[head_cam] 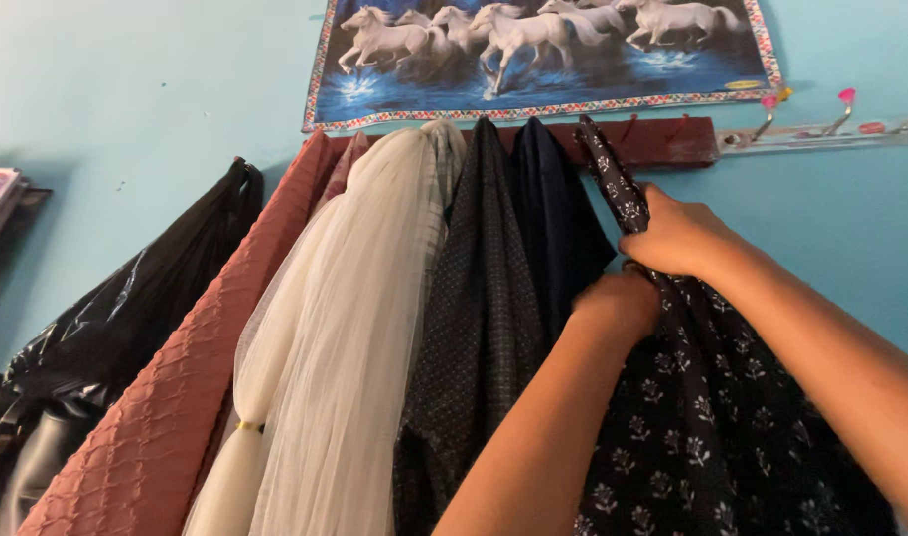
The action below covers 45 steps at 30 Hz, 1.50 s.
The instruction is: The person picks up various garments from a pile on a chair, unfolds them, and hangs them on a wall-mounted hook rack. The items include a white scarf, a dark patterned cloth, a dark blue cloth, a patterned black cloth, a beige cloth, and an orange patterned cloth. The person handles each item one at a time.
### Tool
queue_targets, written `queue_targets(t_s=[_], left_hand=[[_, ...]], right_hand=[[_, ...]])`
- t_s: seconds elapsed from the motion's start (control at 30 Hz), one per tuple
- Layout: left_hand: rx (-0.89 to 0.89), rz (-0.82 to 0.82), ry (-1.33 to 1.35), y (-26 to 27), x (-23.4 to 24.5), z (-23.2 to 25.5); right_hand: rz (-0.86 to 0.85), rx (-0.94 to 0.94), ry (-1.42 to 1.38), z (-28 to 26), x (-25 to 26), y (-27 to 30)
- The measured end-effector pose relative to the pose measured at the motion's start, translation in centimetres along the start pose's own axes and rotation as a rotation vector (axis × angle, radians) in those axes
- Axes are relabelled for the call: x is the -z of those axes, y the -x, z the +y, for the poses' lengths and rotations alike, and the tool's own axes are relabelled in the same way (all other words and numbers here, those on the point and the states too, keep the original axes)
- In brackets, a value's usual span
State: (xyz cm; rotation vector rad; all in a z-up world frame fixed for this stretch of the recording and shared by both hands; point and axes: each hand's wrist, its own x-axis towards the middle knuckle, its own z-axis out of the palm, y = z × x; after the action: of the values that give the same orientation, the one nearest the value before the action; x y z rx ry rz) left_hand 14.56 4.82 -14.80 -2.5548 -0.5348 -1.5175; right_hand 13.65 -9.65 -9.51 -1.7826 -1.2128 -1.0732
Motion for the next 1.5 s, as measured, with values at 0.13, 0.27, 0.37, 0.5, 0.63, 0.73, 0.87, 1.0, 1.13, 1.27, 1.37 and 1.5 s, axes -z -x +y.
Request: queue_targets(t_s=[0.13, 0.27, 0.37, 0.5, 0.63, 0.73, 0.87, 1.0, 1.13, 1.27, 1.37, 1.5], left_hand=[[0.090, -0.135, 0.054, 9.6, 5.4, 0.7], [0.068, -0.316, -0.223, 16.5, 8.2, -0.9], [0.010, -0.379, -0.402, 19.5, 9.1, -1.2], [0.001, -0.476, -0.420, 21.9, 11.5, -0.6], [0.085, -0.576, -0.310, 23.2, 12.5, -2.1], [0.060, -0.498, -0.406, 21.9, 10.7, -5.0], [0.026, -0.592, -0.779, 21.2, 7.5, -7.1], [-0.087, -0.609, -1.124, 24.9, 7.4, -4.1], [-0.049, -0.704, -1.121, 28.5, 10.2, 0.4], [-0.107, -0.748, -1.198, 31.6, 7.9, 1.2], [-0.101, -0.706, -1.278, 33.3, 4.4, 0.6], [-0.041, -0.817, -1.322, 36.1, 2.0, 1.1]], right_hand=[[-0.052, -0.004, 0.051, -0.1, -1.0, 3.7], [0.063, -0.109, 0.063, -2.8, -2.6, 9.8], [0.071, -0.157, 0.097, -4.6, -1.9, 12.6], [-0.017, -0.234, 0.074, -5.3, -0.6, 13.9], [-0.026, -0.218, 0.143, -4.0, -0.3, 14.5], [-0.050, -0.258, 0.051, -1.6, 0.4, 14.3], [-0.048, -0.264, -0.049, 0.4, -1.0, 16.5], [-0.126, -0.150, 0.034, -1.9, -5.7, 22.0], [-0.190, -0.138, 0.067, -4.1, -9.2, 27.4], [-0.243, -0.112, 0.076, -4.0, -10.3, 32.2], [-0.248, -0.103, 0.090, -3.2, -10.1, 34.9], [-0.303, -0.112, 0.101, -2.7, -10.4, 37.7]])
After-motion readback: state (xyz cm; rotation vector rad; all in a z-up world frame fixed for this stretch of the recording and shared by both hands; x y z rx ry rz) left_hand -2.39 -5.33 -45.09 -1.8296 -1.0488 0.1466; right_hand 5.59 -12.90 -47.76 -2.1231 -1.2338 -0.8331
